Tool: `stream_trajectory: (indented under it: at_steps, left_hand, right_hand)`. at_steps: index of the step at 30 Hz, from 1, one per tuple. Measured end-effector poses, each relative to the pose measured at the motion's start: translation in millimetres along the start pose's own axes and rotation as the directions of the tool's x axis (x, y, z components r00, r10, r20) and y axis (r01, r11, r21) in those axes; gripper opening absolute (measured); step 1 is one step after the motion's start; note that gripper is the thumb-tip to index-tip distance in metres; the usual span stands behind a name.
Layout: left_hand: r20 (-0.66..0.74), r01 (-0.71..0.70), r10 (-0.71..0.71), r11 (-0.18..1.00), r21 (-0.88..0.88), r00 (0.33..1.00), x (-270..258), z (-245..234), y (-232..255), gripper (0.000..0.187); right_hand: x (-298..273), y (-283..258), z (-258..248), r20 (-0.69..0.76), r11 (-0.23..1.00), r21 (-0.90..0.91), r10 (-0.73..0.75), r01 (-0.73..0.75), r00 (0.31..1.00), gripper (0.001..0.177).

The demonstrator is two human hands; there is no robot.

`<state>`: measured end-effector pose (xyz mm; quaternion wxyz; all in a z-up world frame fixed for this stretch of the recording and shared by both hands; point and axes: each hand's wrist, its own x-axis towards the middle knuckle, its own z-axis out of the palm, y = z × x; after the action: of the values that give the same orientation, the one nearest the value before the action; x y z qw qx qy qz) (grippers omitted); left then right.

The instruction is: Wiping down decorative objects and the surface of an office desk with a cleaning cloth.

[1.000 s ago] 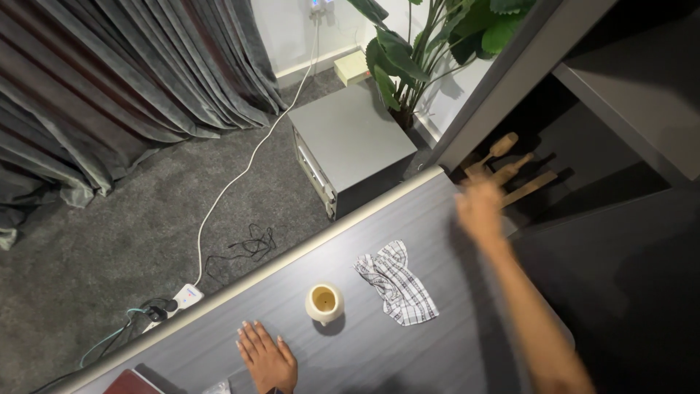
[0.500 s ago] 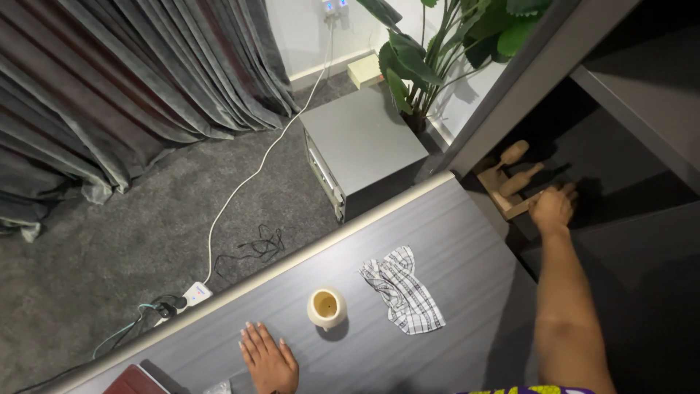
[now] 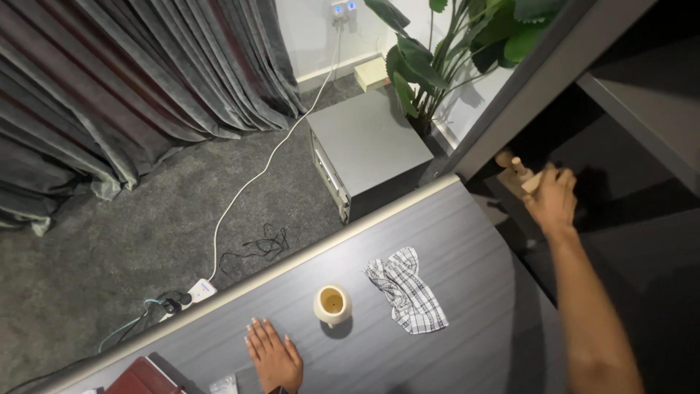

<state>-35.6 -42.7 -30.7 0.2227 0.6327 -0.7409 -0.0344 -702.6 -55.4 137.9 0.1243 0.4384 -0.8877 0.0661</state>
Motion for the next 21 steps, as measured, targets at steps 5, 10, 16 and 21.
stream_trajectory:
  at_steps: [5,10,16,21]
  left_hand:
    - [0.023,0.005,-0.006,1.000,0.019,1.000,1,-7,4,0.067]
    - [0.057,0.004,-0.008,0.998,0.055,0.998,1,-8,3,0.068]
    - [0.065,0.020,-0.022,0.999,0.039,0.998,0,-6,1,0.067]
    - [0.081,0.017,-0.020,0.999,0.048,0.996,0,-8,2,0.067]
  right_hand:
    - [-22,-17,-55,-0.064,0.998,0.056,0.026,-0.022,0.998,0.085]
    - [-76,-49,-104,-0.242,0.978,0.207,0.070,-0.019,0.968,0.082]
    - [-163,-131,-162,-0.386,0.939,0.316,-0.002,0.134,0.922,0.074]
    - [-219,-212,-182,-0.334,0.802,0.562,-0.004,0.202,0.943,0.084]
